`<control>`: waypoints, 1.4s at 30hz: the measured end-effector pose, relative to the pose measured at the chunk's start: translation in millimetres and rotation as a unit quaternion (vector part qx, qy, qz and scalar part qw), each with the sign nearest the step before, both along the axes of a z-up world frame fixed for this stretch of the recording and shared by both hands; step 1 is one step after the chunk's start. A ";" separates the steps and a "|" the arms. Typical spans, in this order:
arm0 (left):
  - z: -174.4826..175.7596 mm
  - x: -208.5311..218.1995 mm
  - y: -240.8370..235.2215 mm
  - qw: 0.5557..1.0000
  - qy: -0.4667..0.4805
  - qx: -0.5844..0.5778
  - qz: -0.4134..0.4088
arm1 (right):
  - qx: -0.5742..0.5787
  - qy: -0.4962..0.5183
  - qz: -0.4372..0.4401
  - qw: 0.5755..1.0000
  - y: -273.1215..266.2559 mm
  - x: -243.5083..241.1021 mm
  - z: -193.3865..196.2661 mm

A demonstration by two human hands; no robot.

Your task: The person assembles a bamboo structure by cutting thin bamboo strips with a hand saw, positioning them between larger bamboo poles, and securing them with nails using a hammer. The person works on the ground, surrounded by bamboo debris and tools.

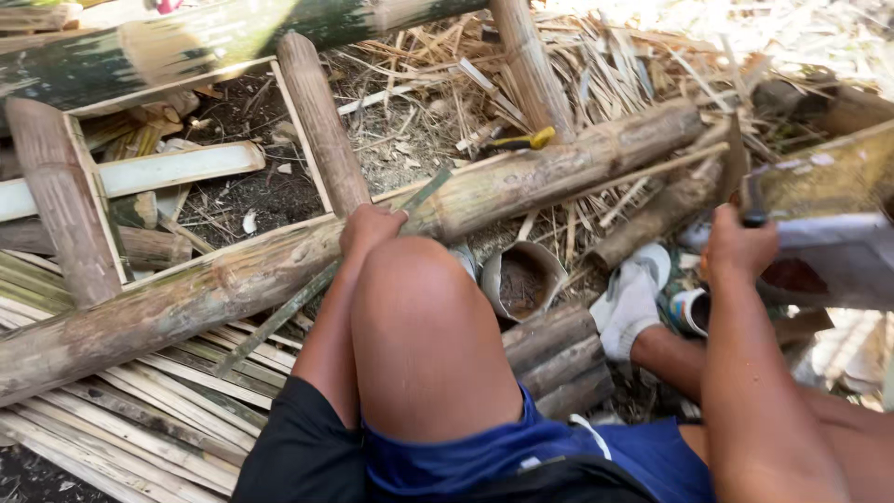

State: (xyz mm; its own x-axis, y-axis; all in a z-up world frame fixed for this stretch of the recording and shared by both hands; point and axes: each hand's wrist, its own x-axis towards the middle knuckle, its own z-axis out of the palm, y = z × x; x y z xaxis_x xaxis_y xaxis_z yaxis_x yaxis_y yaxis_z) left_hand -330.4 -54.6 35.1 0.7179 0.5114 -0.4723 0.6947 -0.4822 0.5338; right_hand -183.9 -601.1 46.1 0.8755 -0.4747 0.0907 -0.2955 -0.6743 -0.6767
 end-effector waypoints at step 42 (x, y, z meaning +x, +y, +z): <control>9.4 57.3 -67.9 0.994 -0.007 0.094 -0.053 | 0.176 0.054 0.368 0.911 208.4 -184.1 70.3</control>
